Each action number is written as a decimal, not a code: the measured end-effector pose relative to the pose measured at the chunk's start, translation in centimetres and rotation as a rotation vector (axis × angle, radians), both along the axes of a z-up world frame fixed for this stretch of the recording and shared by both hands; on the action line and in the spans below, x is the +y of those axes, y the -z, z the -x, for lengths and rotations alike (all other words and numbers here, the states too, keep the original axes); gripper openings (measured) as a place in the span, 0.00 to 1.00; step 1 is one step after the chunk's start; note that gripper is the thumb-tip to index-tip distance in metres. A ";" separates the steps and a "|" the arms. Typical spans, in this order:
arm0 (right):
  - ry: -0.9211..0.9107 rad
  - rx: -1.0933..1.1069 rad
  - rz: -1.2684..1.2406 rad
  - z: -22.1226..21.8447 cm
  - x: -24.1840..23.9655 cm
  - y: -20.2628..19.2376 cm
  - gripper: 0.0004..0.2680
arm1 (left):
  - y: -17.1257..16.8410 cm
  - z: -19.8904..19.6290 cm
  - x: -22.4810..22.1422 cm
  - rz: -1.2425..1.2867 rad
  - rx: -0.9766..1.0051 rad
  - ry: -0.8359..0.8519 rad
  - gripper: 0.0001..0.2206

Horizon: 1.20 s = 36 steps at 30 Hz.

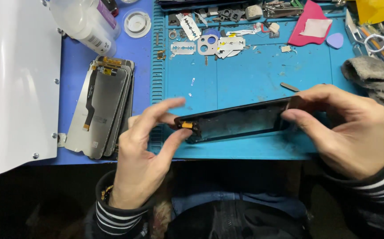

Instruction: The person cleans the internal components and screen of a disassembled smartphone using a gray cloth. They wipe the exposed circuit board and the display surface, then spray the cloth with a liquid from a bottle and continue wiping the screen.

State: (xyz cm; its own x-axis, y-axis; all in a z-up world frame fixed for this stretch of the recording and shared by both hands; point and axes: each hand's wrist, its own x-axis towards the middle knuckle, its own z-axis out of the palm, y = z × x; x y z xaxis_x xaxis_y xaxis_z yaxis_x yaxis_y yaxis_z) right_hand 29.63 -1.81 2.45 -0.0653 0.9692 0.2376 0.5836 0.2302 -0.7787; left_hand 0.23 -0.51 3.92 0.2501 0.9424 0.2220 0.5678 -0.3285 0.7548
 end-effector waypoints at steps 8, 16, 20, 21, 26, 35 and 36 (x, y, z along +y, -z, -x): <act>-0.159 -0.412 -0.475 -4.4 -2.8 1.4 0.02 | -1.6 -0.3 1.0 -0.887 0.302 0.071 0.05; -0.241 -0.596 -0.329 -3.6 -3.1 -0.4 0.03 | 0.7 -0.1 0.4 -1.027 0.497 0.137 0.10; -0.366 -0.627 -0.247 -5.8 -3.4 0.5 0.09 | 1.5 -0.2 0.3 -1.026 0.491 0.141 0.14; -0.295 -0.575 -0.049 -6.4 -4.0 1.0 0.11 | 1.6 -0.3 0.1 -1.020 0.471 0.143 0.15; 0.223 -0.106 0.476 -2.3 -4.1 0.1 0.13 | 2.4 -0.3 0.0 -1.025 0.462 0.162 0.16; 0.316 0.023 0.675 -11.6 -6.4 7.4 0.23 | 2.7 -2.2 0.8 -0.970 0.310 0.248 0.18; 0.262 -0.073 0.658 -10.9 -5.5 6.5 0.20 | 2.7 -2.2 0.8 -0.922 0.306 0.260 0.18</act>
